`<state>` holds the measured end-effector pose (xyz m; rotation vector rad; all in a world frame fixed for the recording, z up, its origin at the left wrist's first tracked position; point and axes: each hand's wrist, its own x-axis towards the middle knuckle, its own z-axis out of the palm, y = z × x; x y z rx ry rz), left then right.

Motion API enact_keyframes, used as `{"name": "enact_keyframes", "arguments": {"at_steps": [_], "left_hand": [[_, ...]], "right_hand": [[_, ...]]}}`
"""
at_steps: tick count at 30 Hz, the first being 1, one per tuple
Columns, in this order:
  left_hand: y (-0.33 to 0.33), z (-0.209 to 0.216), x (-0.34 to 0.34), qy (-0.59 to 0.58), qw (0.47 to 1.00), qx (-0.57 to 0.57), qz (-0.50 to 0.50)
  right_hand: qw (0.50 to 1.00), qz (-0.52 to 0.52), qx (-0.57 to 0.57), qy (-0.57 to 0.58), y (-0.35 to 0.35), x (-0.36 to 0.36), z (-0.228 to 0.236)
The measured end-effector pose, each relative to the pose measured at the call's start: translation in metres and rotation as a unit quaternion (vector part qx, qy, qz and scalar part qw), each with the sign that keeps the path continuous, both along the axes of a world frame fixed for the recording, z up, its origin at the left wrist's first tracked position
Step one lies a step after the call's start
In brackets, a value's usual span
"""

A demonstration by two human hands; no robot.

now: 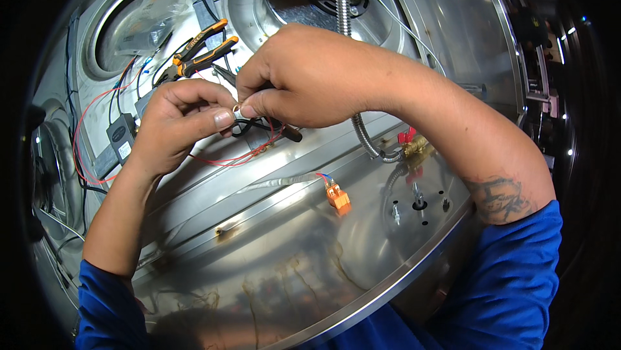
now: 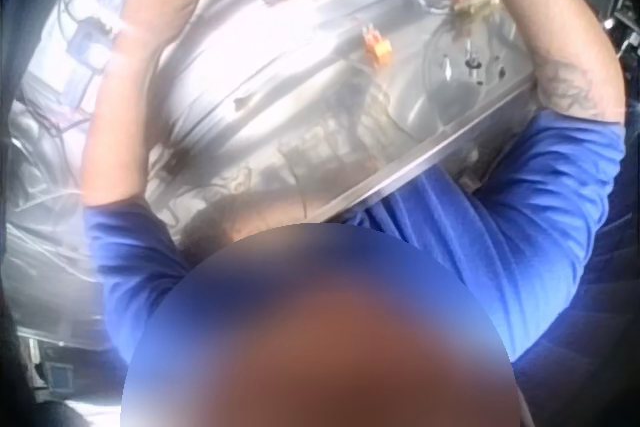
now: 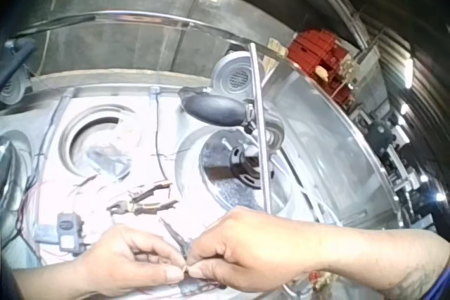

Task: The person strips insulation from several wires, twists exposed conductors together, and secures the connections with wire nuts. They repeat this process for multiple wire pairs on a metal work surface.

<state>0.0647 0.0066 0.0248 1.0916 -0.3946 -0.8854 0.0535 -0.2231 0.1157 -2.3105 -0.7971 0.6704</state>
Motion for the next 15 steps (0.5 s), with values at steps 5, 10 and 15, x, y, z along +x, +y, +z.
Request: {"name": "enact_keyframes", "arguments": {"at_steps": [5, 10, 15], "left_hand": [[0.003, 0.003, 0.003, -0.064, 0.997, 0.047, -0.022], [-0.001, -0.001, 0.0, -0.088, 0.996, 0.029, 0.006], [-0.006, -0.004, -0.014, -0.087, 0.994, 0.026, 0.063]], "right_hand": [[0.999, -0.012, -0.023, 0.018, 0.002, -0.001, 0.002], [0.997, -0.032, -0.043, 0.049, 0.005, -0.004, 0.009], [0.995, -0.052, -0.062, 0.051, 0.006, -0.003, 0.01]]}}
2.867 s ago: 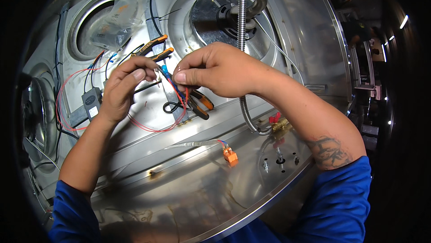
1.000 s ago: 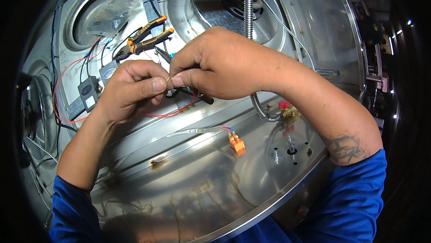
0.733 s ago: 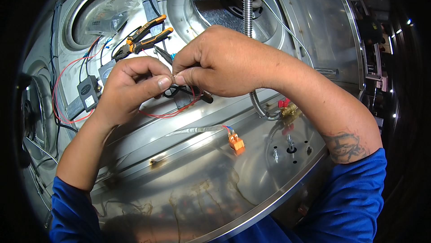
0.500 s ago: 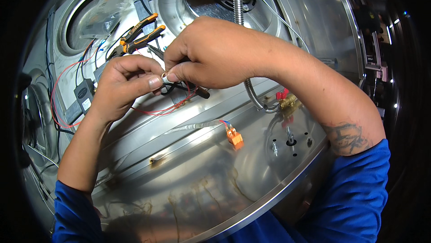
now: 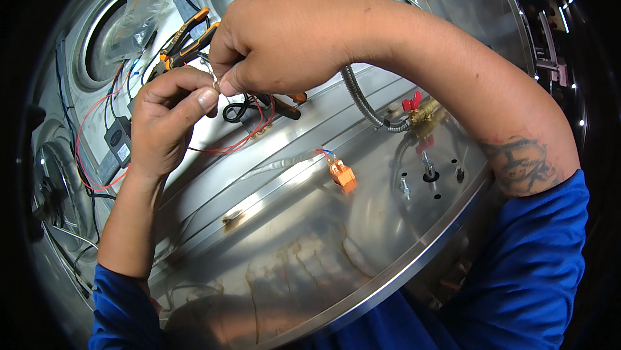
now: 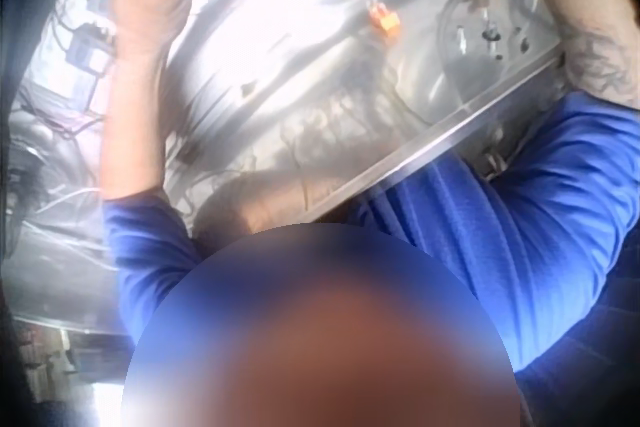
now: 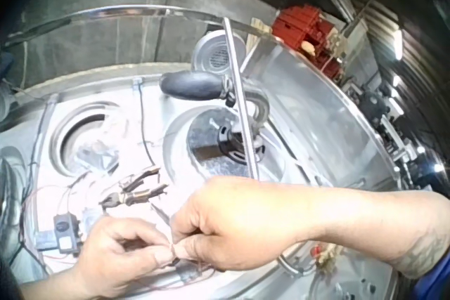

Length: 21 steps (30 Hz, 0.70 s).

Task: The person strips insulation from several wires, twists exposed conductors together, and secures the connections with wire nuts. They repeat this process for multiple wire pairs on a metal work surface.

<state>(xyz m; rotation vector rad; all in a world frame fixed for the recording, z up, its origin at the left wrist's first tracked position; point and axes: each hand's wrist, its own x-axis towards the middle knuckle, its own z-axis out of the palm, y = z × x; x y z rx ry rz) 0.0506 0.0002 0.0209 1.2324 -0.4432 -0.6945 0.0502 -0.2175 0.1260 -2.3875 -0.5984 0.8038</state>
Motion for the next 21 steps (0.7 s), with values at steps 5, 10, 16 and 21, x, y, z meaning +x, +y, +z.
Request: {"name": "enact_keyframes", "arguments": {"at_steps": [5, 10, 16, 21], "left_hand": [[-0.003, 0.0017, 0.0, -0.053, 0.997, -0.021, 0.049], [-0.0008, 0.003, 0.0079, -0.28, 0.958, 0.011, 0.055], [0.0036, 0.0046, 0.0073, -0.264, 0.963, 0.044, 0.04], [0.0017, 0.0034, 0.0072, -0.224, 0.973, 0.027, 0.051]], "right_hand": [[1.0, -0.004, 0.001, 0.001, -0.0013, 0.0031, 0.0014], [0.999, -0.018, -0.003, 0.026, -0.0012, 0.0021, 0.0018], [0.998, -0.021, -0.015, 0.05, -0.0003, 0.0008, 0.0031], [0.998, -0.028, -0.003, 0.053, -0.0004, 0.0011, 0.005]]}}
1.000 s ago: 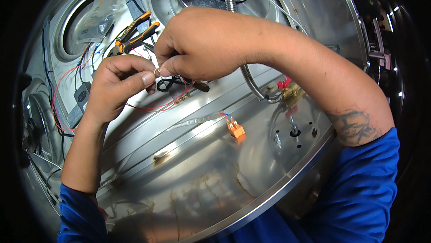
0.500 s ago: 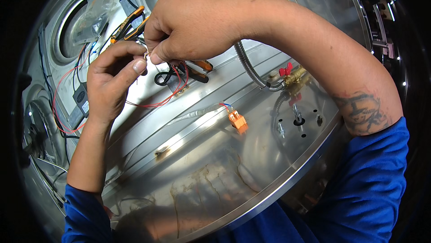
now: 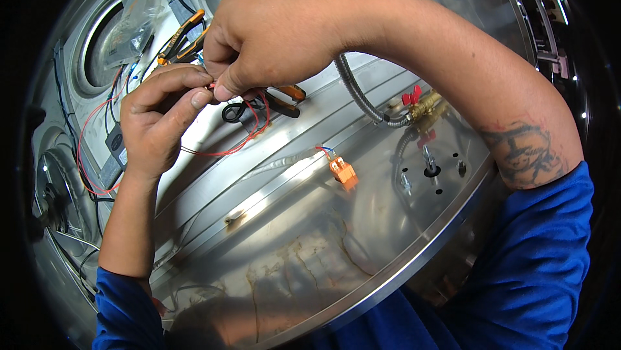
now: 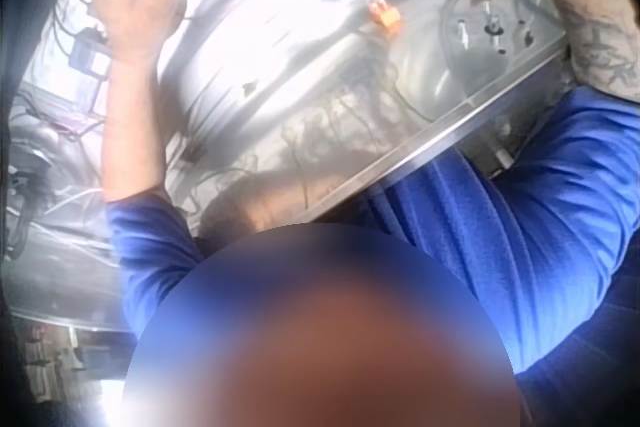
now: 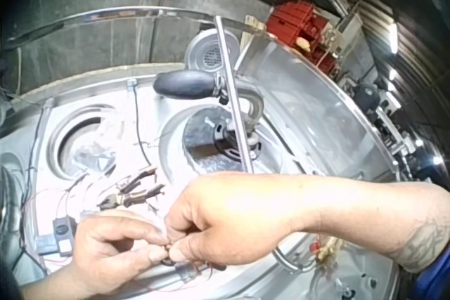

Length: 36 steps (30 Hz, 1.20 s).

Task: The person strips insulation from several wires, twists exposed conductors together, and secures the connections with wire nuts. They repeat this process for multiple wire pairs on a metal work surface.

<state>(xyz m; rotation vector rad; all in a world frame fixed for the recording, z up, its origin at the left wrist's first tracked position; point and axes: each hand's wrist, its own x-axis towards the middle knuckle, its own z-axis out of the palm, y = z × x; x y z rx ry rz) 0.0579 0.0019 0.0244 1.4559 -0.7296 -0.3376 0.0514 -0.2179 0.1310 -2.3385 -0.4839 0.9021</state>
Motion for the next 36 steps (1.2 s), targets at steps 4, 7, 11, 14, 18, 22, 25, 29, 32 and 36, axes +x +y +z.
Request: {"name": "enact_keyframes", "arguments": {"at_steps": [4, 7, 11, 14, 18, 22, 25, 29, 32, 36], "left_hand": [[-0.003, -0.001, -0.003, 0.033, 0.999, -0.021, 0.015], [-0.005, -0.002, -0.008, 0.124, 0.991, -0.049, 0.012], [-0.006, -0.001, -0.009, 0.209, 0.976, -0.055, -0.015], [-0.007, -0.001, -0.01, 0.225, 0.971, -0.073, -0.038], [-0.013, -0.004, -0.015, 0.233, 0.965, -0.119, -0.012], [-0.013, -0.013, -0.012, 0.249, 0.962, -0.112, -0.027], [-0.01, -0.019, -0.008, 0.291, 0.946, -0.139, -0.039], [-0.004, -0.016, -0.008, 0.276, 0.952, -0.126, -0.041], [-0.002, -0.009, -0.008, 0.205, 0.977, -0.044, -0.027], [-0.001, -0.006, -0.006, -0.021, 0.998, 0.053, 0.016]], "right_hand": [[1.0, 0.011, 0.014, -0.014, 0.0, 0.002, -0.002], [1.0, -0.014, 0.014, 0.001, 0.0, 0.001, -0.004], [1.0, -0.009, -0.006, -0.005, 0.001, 0.001, -0.004], [1.0, -0.007, -0.013, 0.0, 0.003, 0.001, -0.002], [1.0, -0.013, -0.009, 0.003, 0.004, -0.001, -0.002], [0.999, -0.022, -0.027, -0.005, 0.005, -0.001, -0.007], [0.999, -0.022, -0.022, -0.026, 0.004, 0.001, -0.008], [0.999, -0.006, -0.03, -0.035, 0.004, 0.001, -0.006], [0.999, -0.003, -0.029, -0.039, 0.004, -0.001, -0.007], [0.997, 0.034, -0.041, -0.054, -0.004, -0.002, -0.009]]}}
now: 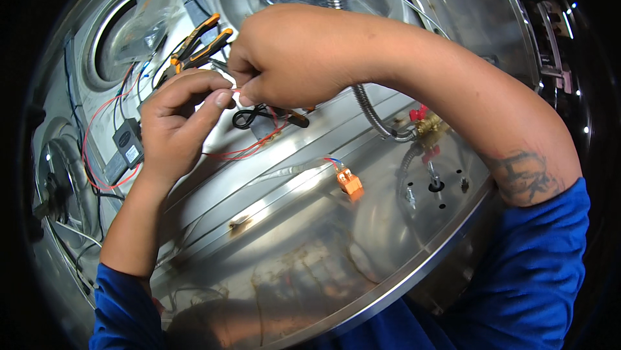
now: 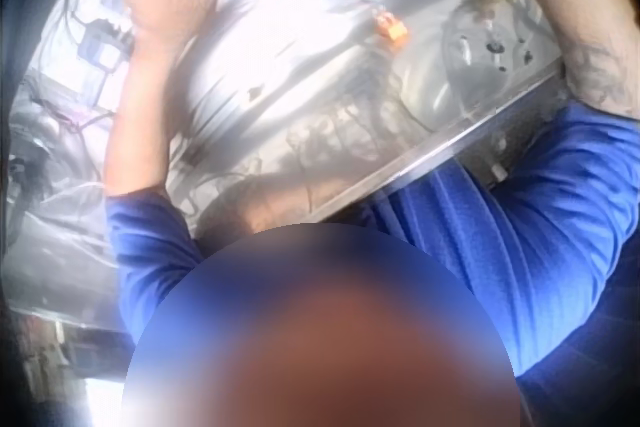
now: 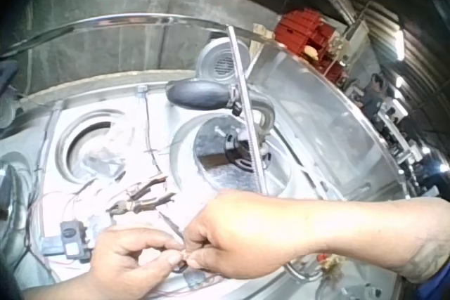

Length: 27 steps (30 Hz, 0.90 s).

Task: The person strips insulation from several wires, twists exposed conductors together, and secures the connections with wire nuts. They repeat this process for multiple wire pairs on a metal work surface.

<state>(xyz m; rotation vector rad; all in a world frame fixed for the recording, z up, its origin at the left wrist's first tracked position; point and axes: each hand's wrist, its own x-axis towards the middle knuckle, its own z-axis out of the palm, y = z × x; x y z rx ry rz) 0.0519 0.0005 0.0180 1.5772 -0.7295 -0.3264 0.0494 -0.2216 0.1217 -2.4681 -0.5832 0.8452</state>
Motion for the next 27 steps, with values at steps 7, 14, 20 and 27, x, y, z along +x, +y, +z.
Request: {"name": "enact_keyframes", "arguments": {"at_steps": [7, 14, 20, 27], "left_hand": [[-0.011, -0.014, -0.012, -0.097, 0.994, -0.038, 0.021], [-0.009, -0.022, -0.034, 0.143, 0.987, -0.073, -0.029], [0.027, 0.007, 0.012, -0.073, 0.992, 0.069, -0.081], [0.122, -0.004, 0.039, -0.292, 0.738, 0.514, -0.327]], "right_hand": [[0.992, 0.067, 0.087, -0.063, 0.007, -0.002, -0.009], [0.997, 0.037, 0.06, 0.011, 0.011, -0.007, -0.003], [0.998, -0.007, 0.056, -0.013, 0.005, -0.004, -0.007], [0.983, -0.164, 0.063, 0.049, 0.006, 0.0, 0.001]]}}
